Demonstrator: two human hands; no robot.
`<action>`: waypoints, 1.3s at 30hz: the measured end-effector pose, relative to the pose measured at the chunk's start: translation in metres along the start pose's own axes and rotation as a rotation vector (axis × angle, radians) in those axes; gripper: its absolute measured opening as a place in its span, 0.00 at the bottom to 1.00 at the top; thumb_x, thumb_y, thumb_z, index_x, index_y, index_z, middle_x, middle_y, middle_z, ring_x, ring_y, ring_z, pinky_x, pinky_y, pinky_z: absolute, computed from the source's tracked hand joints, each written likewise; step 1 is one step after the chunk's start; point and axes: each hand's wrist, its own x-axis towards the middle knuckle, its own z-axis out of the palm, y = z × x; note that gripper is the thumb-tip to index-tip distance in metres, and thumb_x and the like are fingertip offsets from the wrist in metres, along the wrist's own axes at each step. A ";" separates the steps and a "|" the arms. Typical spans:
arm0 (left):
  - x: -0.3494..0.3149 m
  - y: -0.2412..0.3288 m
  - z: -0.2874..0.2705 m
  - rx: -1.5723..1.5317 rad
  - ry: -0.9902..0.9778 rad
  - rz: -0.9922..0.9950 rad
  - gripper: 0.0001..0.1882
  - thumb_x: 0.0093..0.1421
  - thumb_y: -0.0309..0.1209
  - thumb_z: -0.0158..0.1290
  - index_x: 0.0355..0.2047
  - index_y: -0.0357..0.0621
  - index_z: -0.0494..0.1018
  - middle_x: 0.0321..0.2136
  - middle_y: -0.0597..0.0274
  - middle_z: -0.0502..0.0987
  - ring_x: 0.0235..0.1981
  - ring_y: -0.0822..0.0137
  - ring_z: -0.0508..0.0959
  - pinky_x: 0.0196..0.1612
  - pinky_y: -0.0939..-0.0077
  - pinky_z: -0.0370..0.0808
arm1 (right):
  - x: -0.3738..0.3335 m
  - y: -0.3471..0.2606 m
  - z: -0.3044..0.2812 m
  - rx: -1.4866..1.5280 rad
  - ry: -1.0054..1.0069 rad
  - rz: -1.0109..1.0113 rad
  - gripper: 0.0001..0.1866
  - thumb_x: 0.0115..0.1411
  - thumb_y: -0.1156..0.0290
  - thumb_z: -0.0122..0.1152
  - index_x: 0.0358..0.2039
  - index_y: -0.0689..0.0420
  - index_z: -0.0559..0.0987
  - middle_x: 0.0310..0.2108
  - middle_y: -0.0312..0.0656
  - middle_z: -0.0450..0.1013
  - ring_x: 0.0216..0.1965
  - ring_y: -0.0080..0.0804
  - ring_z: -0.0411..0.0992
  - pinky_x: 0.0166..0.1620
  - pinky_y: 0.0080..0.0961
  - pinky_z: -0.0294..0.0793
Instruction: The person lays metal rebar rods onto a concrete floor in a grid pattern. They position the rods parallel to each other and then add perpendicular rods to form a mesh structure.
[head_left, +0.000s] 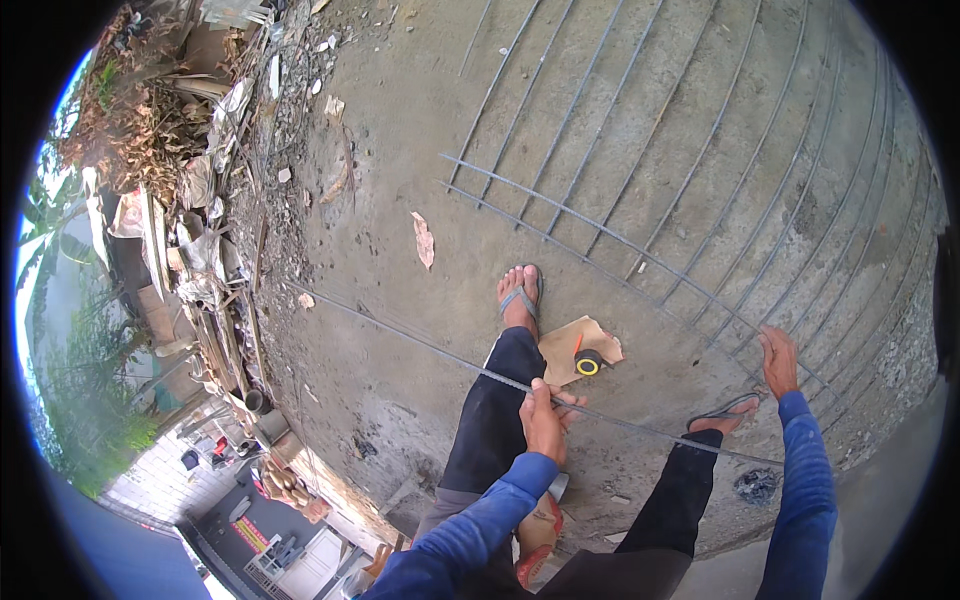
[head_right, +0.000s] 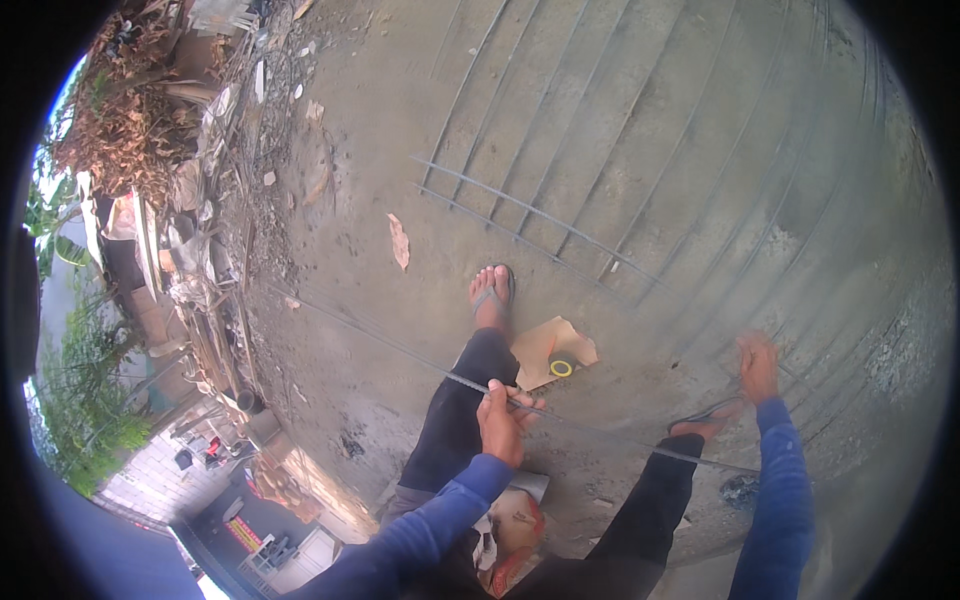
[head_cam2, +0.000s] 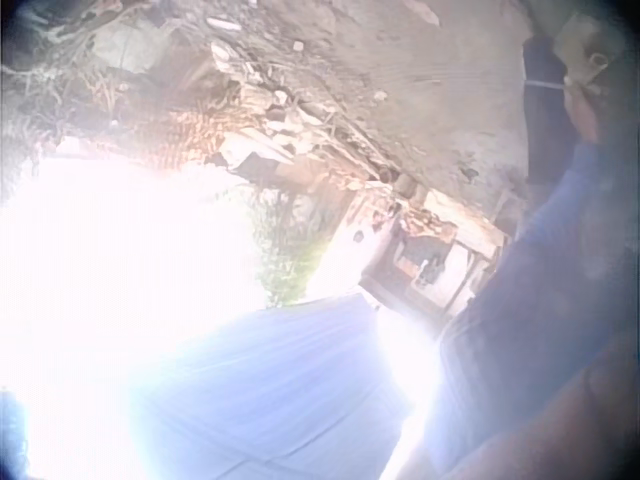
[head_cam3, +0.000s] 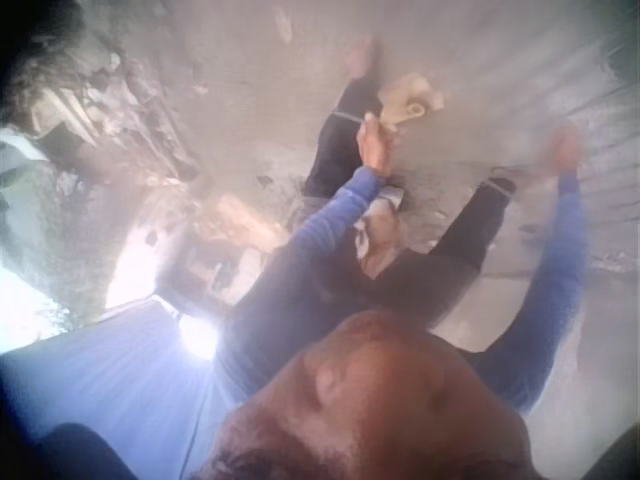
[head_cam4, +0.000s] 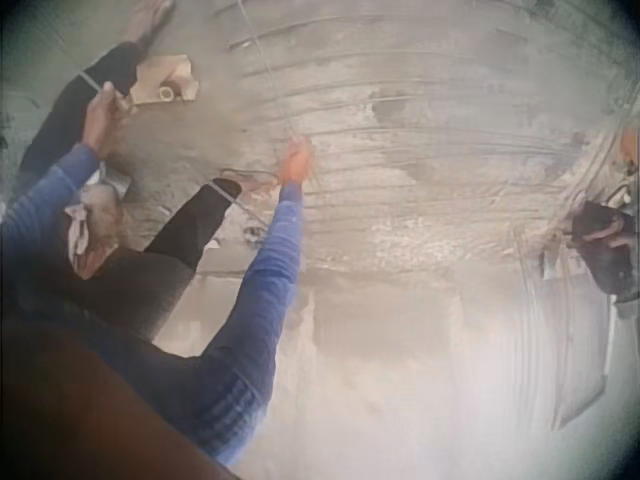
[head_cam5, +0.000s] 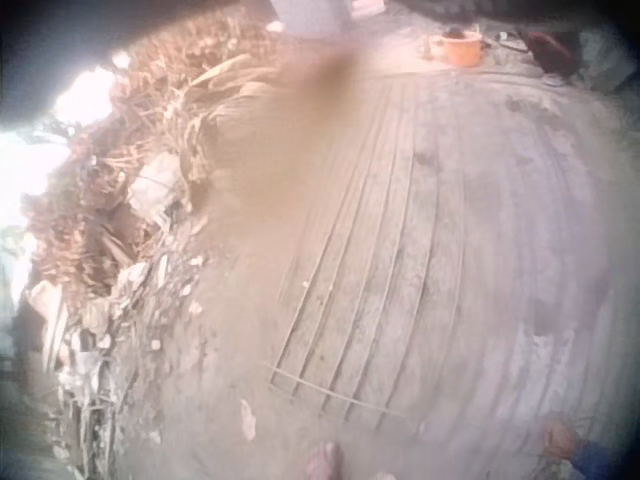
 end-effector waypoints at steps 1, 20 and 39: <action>0.002 -0.009 -0.002 -0.011 0.029 0.004 0.22 0.75 0.52 0.40 0.38 0.44 0.65 0.28 0.59 0.75 0.34 0.56 0.83 0.41 0.64 0.81 | 0.005 0.010 0.010 0.004 -0.025 -0.021 0.13 0.70 0.70 0.54 0.47 0.66 0.80 0.46 0.58 0.77 0.51 0.59 0.74 0.57 0.45 0.70; -0.003 -0.039 0.017 0.139 0.043 0.018 0.23 0.75 0.53 0.40 0.35 0.46 0.65 0.26 0.60 0.75 0.32 0.56 0.84 0.38 0.65 0.81 | 0.039 0.093 0.103 0.122 0.013 0.043 0.16 0.63 0.78 0.50 0.48 0.63 0.81 0.52 0.56 0.77 0.57 0.58 0.71 0.63 0.45 0.67; 0.003 -0.042 0.025 0.140 -0.070 0.060 0.20 0.73 0.51 0.46 0.34 0.47 0.70 0.27 0.64 0.76 0.33 0.61 0.82 0.42 0.66 0.84 | 0.021 0.073 0.093 0.101 0.175 0.055 0.05 0.64 0.70 0.60 0.38 0.52 0.82 0.29 0.47 0.76 0.36 0.50 0.75 0.43 0.48 0.70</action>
